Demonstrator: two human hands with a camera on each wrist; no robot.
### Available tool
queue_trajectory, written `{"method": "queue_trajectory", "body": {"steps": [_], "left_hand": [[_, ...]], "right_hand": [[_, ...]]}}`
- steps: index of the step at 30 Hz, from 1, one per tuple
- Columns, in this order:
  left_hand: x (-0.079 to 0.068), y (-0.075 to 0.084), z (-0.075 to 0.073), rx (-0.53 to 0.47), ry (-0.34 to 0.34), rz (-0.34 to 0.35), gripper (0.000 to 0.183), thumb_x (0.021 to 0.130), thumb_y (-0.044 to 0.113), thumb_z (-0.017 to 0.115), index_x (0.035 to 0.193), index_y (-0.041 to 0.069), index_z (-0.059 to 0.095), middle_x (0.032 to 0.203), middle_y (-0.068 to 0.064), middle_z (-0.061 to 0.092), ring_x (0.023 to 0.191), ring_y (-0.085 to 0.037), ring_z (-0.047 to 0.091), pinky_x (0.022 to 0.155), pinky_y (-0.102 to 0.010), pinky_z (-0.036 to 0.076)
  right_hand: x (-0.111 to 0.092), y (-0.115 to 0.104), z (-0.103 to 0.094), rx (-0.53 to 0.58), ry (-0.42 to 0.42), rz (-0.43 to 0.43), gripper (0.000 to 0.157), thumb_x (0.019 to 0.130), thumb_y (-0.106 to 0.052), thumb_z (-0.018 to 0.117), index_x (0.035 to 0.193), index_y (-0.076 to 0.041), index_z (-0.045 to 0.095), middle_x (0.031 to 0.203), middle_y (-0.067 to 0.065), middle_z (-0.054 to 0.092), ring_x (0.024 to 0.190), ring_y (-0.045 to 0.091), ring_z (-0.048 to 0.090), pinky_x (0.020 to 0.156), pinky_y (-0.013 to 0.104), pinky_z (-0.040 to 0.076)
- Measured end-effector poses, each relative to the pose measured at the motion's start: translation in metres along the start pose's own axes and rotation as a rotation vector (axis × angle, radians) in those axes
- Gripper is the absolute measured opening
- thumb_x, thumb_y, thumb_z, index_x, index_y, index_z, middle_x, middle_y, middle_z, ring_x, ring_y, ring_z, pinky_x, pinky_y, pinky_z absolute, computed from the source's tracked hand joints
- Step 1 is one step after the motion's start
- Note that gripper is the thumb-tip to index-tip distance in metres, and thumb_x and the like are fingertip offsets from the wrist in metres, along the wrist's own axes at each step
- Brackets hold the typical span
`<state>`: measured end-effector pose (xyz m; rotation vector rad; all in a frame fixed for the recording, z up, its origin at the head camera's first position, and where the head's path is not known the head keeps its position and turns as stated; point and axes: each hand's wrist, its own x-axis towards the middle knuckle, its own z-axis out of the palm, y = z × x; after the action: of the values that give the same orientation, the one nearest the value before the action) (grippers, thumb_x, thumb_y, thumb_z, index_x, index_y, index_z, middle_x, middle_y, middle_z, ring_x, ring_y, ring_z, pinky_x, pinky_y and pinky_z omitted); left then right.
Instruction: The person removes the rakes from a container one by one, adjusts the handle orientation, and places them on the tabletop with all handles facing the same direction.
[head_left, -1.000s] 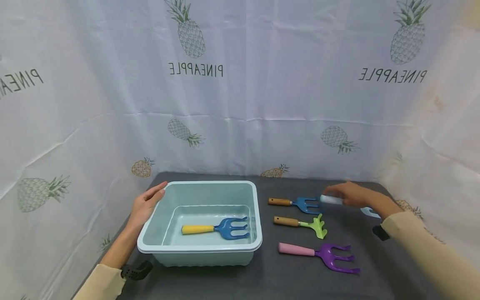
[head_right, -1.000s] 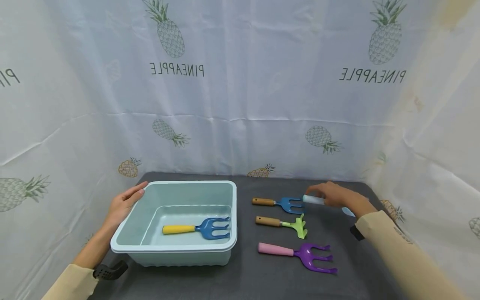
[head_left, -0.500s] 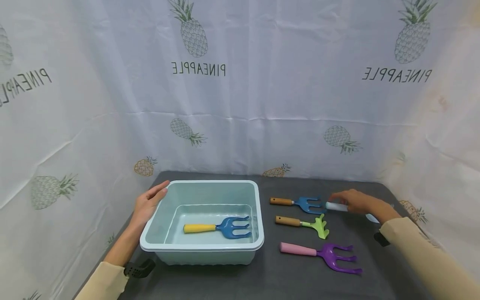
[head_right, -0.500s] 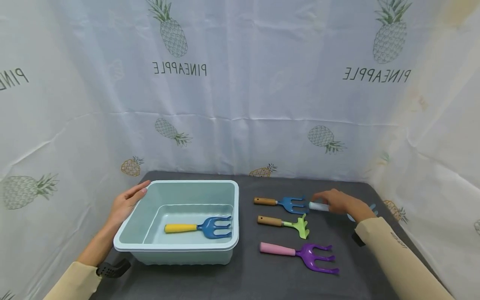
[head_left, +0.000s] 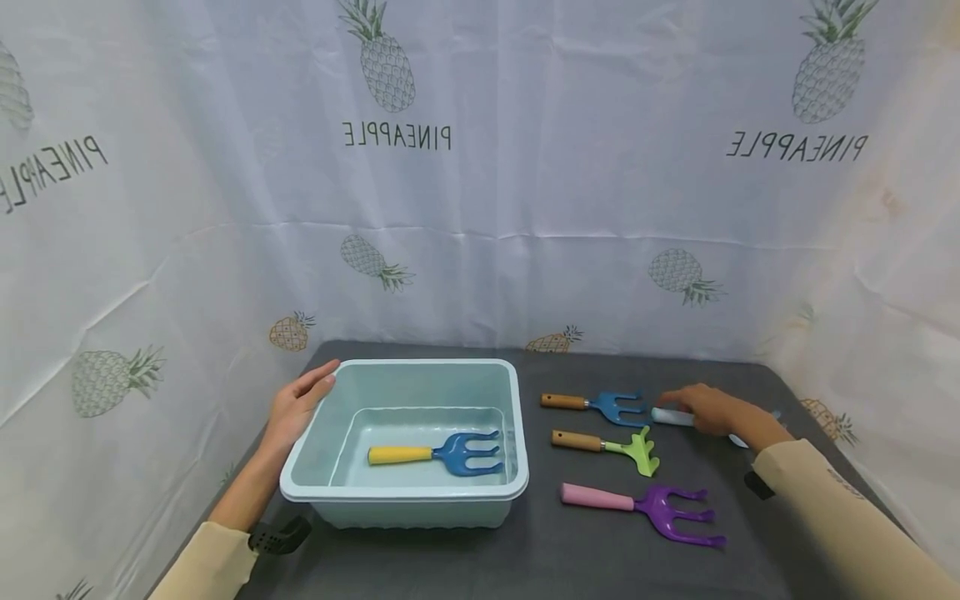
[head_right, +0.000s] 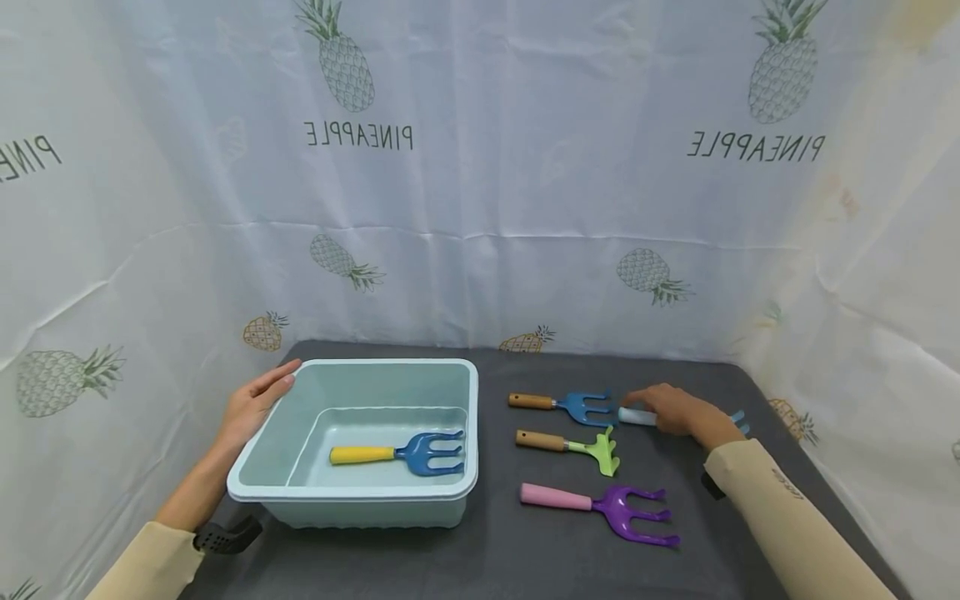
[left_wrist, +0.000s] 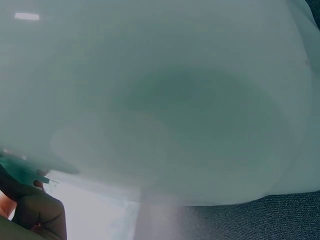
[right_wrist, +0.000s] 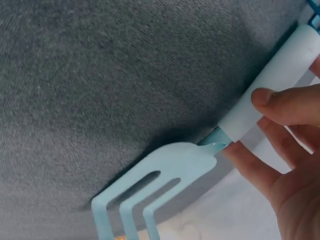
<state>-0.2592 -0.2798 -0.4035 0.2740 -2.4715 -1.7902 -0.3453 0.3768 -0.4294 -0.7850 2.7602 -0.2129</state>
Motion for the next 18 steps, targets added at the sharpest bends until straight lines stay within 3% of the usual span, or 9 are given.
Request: {"method": "queue_trajectory", "body": {"steps": [7, 13, 16, 18], "left_hand": [[0.0014, 0.0004, 0.0002, -0.007, 0.007, -0.008, 0.062, 0.106, 0.052, 0.052, 0.159, 0.020, 0.043, 0.167, -0.004, 0.040, 0.150, -0.027, 0.042, 0.082, -0.004, 0.046], [0.0017, 0.0001, 0.0010, -0.013, 0.009, -0.011, 0.062, 0.106, 0.052, 0.052, 0.159, 0.020, 0.044, 0.167, -0.004, 0.040, 0.149, -0.027, 0.042, 0.082, -0.004, 0.046], [0.0015, -0.0006, 0.0010, -0.012, 0.001, -0.011, 0.062, 0.106, 0.052, 0.052, 0.159, 0.021, 0.043, 0.167, -0.004, 0.039, 0.149, -0.028, 0.042, 0.082, -0.005, 0.047], [0.0017, -0.0013, 0.0007, -0.006, -0.002, -0.012, 0.062, 0.106, 0.052, 0.052, 0.159, 0.020, 0.043, 0.167, -0.005, 0.039, 0.149, -0.028, 0.043, 0.082, -0.005, 0.047]], "right_hand": [[0.0027, 0.0043, 0.0044, -0.042, 0.020, -0.008, 0.072, 0.077, 0.029, 0.043, 0.137, -0.006, 0.064, 0.110, 0.013, 0.069, 0.084, 0.020, 0.057, 0.069, 0.038, 0.046], [0.0011, 0.0057, 0.0049, -0.050, 0.038, -0.007, 0.072, 0.075, 0.028, 0.046, 0.136, -0.006, 0.065, 0.122, 0.021, 0.069, 0.103, 0.036, 0.066, 0.081, 0.052, 0.056], [0.0014, 0.0057, 0.0061, -0.044, 0.043, -0.016, 0.071, 0.075, 0.027, 0.047, 0.136, -0.006, 0.065, 0.120, 0.018, 0.070, 0.099, 0.031, 0.066, 0.076, 0.045, 0.056], [0.0016, 0.0044, 0.0062, -0.020, 0.035, -0.009, 0.071, 0.077, 0.027, 0.045, 0.137, -0.007, 0.064, 0.105, 0.014, 0.070, 0.085, 0.023, 0.062, 0.068, 0.037, 0.049]]}}
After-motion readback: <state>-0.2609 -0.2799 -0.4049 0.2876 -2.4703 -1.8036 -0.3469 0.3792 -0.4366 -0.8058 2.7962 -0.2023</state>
